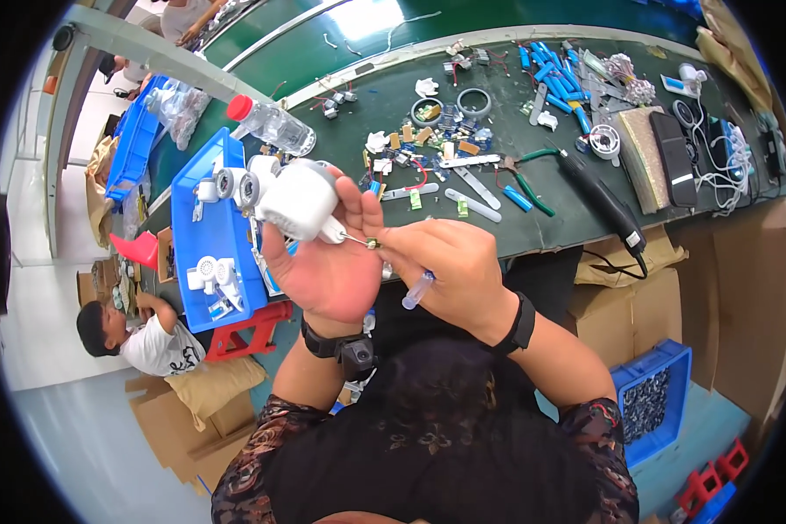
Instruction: Assemble small plastic and electronic parts using a manual screwdriver and hand manipulation.
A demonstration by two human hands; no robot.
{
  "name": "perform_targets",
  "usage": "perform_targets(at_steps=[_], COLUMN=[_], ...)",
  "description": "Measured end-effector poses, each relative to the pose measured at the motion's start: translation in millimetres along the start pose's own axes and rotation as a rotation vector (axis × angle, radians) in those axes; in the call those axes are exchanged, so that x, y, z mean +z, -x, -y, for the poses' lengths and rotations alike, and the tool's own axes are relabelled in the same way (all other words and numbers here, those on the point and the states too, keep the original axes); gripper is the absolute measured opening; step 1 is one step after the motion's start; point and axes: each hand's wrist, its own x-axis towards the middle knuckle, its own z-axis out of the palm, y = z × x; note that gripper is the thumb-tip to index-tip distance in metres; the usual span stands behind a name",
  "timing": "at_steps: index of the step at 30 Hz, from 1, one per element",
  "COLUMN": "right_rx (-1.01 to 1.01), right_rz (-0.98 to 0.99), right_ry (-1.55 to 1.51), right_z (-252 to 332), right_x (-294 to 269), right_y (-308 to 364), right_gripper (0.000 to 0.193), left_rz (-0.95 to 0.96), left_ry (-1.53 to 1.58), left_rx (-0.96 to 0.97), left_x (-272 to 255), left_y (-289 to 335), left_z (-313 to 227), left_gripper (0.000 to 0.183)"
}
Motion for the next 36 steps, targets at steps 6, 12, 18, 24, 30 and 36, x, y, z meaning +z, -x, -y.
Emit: perform_targets(at_steps=[6, 12, 18, 24, 30, 36], right_rx=[0.004, 0.143, 0.205, 0.311, 0.372, 0.334], right_rz=[-0.030, 0.011, 0.020, 0.049, 0.073, 0.026], right_ry=[-0.044, -0.101, -0.129, -0.172, -0.183, -0.143], right_z=[-5.3, -0.9, -4.1, -4.1, -3.5, 0.1], right_x=[6.5, 6.9, 5.6, 3.4, 2.3, -12.5], right_y=[3.2, 2.6, 3.8, 6.5, 9.0, 7.3], right_gripper=[0.021, 0.017, 0.015, 0.014, 0.019, 0.020], left_rz=[-0.036, -0.117, -0.144, -0.118, -0.121, -0.144], left_ry=[-0.114, -0.224, -0.225, -0.256, -0.305, -0.313], left_rx=[0.031, 0.092, 0.103, 0.112, 0.103, 0.056], left_x=[6.8, 11.5, 9.0, 7.7, 8.7, -0.6], left_y=[-1.3, -3.4, -6.5, -8.3, -5.8, -0.1], left_z=[3.1, 9.6, 12.9, 14.8, 15.4, 11.7], left_gripper=[0.073, 0.068, 0.060, 0.058, 0.058, 0.058])
